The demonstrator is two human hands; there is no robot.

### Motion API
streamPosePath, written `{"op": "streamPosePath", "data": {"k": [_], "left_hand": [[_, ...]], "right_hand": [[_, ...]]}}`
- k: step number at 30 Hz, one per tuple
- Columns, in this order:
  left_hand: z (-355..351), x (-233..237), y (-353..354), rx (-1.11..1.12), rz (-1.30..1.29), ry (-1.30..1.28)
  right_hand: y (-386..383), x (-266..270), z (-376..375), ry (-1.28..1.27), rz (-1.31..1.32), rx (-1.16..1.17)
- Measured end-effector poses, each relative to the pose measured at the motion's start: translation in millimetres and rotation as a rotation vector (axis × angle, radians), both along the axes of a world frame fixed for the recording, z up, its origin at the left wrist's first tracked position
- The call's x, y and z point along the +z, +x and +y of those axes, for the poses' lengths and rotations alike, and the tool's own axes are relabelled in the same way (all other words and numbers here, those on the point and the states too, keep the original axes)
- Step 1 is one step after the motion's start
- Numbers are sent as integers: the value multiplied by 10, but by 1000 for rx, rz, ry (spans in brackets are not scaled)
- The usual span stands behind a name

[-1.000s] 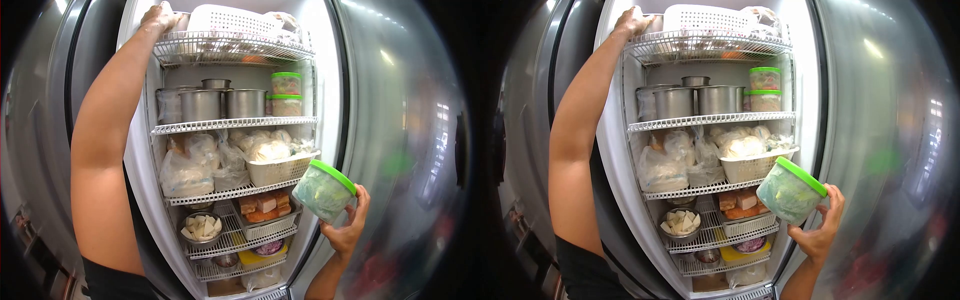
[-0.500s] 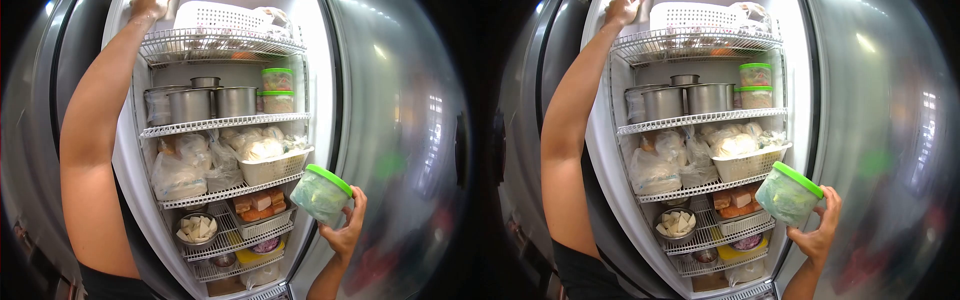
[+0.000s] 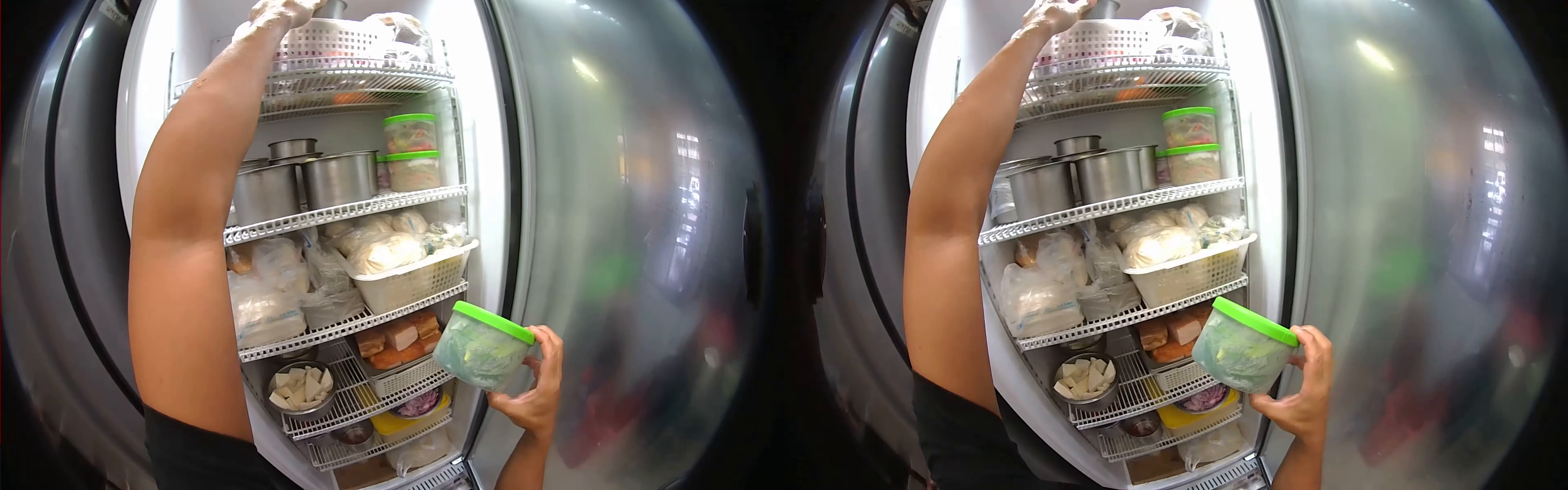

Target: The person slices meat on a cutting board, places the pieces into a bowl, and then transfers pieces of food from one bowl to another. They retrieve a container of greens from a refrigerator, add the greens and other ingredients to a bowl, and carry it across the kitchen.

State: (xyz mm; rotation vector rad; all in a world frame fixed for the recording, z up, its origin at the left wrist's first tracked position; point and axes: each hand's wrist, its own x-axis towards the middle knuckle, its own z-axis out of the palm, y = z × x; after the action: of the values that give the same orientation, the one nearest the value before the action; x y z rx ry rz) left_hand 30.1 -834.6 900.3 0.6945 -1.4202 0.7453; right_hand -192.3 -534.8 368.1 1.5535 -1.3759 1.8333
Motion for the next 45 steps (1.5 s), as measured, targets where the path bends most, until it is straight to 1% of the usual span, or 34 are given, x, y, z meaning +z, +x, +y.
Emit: {"op": "streamPosePath", "data": {"k": [6,11,14,15,16,17,18,19,20,21,22,23,25,28,29,31,32,34,35,36,37,38,39,40,41,42,43,44,45], "left_hand": [[-264,73,-119,66,-5,48],[-524,248,-35,126,14,-30],[-668,350,129,242,21,-198],[-650,363,186,243,21,-198],[-354,224,217,409,-12,-373],[227,-90,201,567,-47,-550],[939,-510,126,-161,47,-411],[955,-437,178,-193,48,-642],[923,-307,274,-101,26,-847],[1082,-359,364,198,20,-774],[1074,-73,884,-503,-466,-510],[1406,-461,671,-473,-395,-593],[1904,-1253,229,-662,-467,-674],[2578,-2319,-167,-1067,-617,-796],[2773,-2609,-216,-1205,-642,-818],[3169,-3090,-295,-1460,-675,-854],[3403,-3263,-310,-1578,-679,-862],[3800,-3637,-494,-1825,-715,-709],[4014,-3838,-548,-1882,-740,-459],[4263,-4094,-649,-1929,-799,-209],[4522,-4226,-758,-1897,-801,-406],[4724,-4368,-951,-1820,-858,-430],[4956,-4623,-1137,-1708,-959,-444],[5198,-4906,-1188,-1823,-996,-494],[5462,-5187,-1239,-1956,-1083,-619],[5670,-5440,-1257,-1907,-1219,-604],[5853,-5777,-1425,-1838,-1225,-740],[5933,-6147,-1564,-1633,-1207,-806],[6003,-6456,-1712,-1346,-1444,-683]], "right_hand": [[-9,-47,22,28,6,6],[-14,-64,-8,12,-8,-6],[6,-90,-22,28,-23,-1],[11,-96,-26,28,-23,0],[23,-112,-20,29,-21,-12],[42,-130,-13,29,-22,-29],[66,-136,-4,37,-34,-42],[100,-139,10,10,-21,-49],[137,-165,54,-7,-16,-69],[183,-180,100,-27,14,-77],[242,-202,156,-38,36,-103],[330,-242,241,-45,41,-96],[511,-388,425,-49,43,-114],[911,-624,907,-22,44,-96],[1080,-698,1113,2,2,-205],[1429,-810,1527,87,153,-285],[1561,-851,1777,96,130,-370],[2021,-1033,2208,165,119,-408],[2218,-1144,2424,204,92,-462],[2392,-1237,2627,205,64,-570],[2617,-1336,2843,239,38,-634],[2829,-1423,3036,274,13,-697],[3067,-1519,3249,302,-1,-811],[3267,-1590,3402,321,-28,-897],[3475,-1680,3518,365,-97,-1011],[3684,-1730,3603,408,-162,-1107],[3882,-1774,3672,427,-208,-1180],[4060,-1817,3703,436,-231,-1212],[4229,-1855,3745,440,-244,-1292]]}}
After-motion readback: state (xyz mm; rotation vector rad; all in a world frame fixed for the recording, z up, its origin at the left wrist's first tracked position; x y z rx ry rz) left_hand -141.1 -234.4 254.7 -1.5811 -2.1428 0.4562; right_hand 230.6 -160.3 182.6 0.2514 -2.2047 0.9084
